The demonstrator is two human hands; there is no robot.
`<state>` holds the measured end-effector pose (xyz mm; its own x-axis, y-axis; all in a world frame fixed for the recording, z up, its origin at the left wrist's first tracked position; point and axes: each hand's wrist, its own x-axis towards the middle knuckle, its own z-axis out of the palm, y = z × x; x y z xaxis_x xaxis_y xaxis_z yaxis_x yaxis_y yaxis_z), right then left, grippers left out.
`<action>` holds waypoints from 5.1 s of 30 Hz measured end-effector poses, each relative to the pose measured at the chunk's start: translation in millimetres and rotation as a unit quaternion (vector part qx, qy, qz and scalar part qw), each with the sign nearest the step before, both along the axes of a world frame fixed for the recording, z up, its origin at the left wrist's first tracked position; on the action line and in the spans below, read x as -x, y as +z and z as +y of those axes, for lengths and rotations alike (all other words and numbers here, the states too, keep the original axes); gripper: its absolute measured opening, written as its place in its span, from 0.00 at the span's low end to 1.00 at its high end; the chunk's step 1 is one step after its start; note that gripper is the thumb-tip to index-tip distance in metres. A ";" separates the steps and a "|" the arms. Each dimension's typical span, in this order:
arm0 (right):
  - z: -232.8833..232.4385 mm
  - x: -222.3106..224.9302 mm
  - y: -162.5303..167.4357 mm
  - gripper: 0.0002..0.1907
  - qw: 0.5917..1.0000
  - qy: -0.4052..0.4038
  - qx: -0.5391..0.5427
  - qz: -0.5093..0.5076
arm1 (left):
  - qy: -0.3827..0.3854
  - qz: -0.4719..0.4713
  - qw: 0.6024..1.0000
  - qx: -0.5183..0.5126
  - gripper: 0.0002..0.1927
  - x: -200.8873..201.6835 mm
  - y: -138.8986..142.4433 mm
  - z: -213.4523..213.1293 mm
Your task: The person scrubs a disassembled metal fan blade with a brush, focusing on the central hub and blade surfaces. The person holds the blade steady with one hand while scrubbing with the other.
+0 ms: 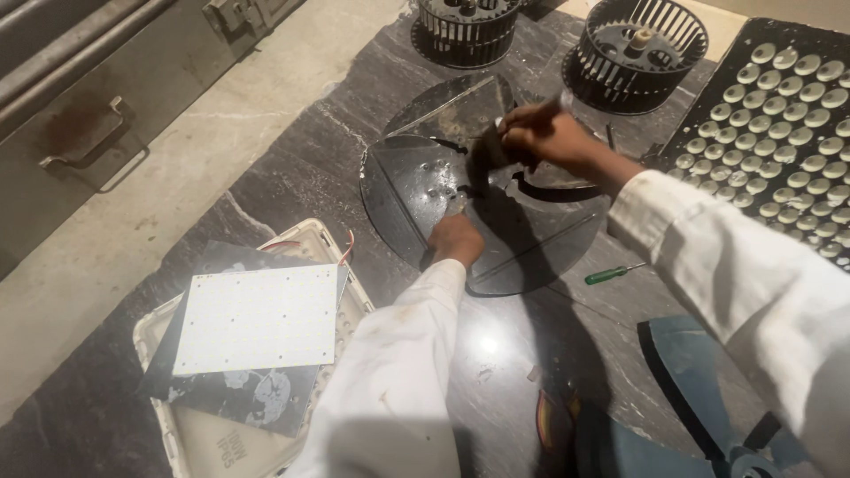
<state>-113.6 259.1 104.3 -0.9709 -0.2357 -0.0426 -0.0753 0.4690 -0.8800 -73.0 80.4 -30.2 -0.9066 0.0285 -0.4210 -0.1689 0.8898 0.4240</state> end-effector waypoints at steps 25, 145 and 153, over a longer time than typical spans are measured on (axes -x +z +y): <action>20.9 -11.8 5.3 0.12 0.985 -0.070 0.090 -0.130 | -0.011 -0.067 0.998 0.012 0.18 15.2 1.2 4.6; -0.5 -100.4 -30.0 0.10 0.987 -0.005 0.153 -0.038 | 0.313 -0.204 0.849 -0.372 0.17 -14.9 -12.2 -35.1; 15.3 -166.9 -48.2 0.11 0.969 0.055 0.127 -0.205 | 0.261 -0.227 0.859 -0.378 0.17 -9.4 -34.4 -37.4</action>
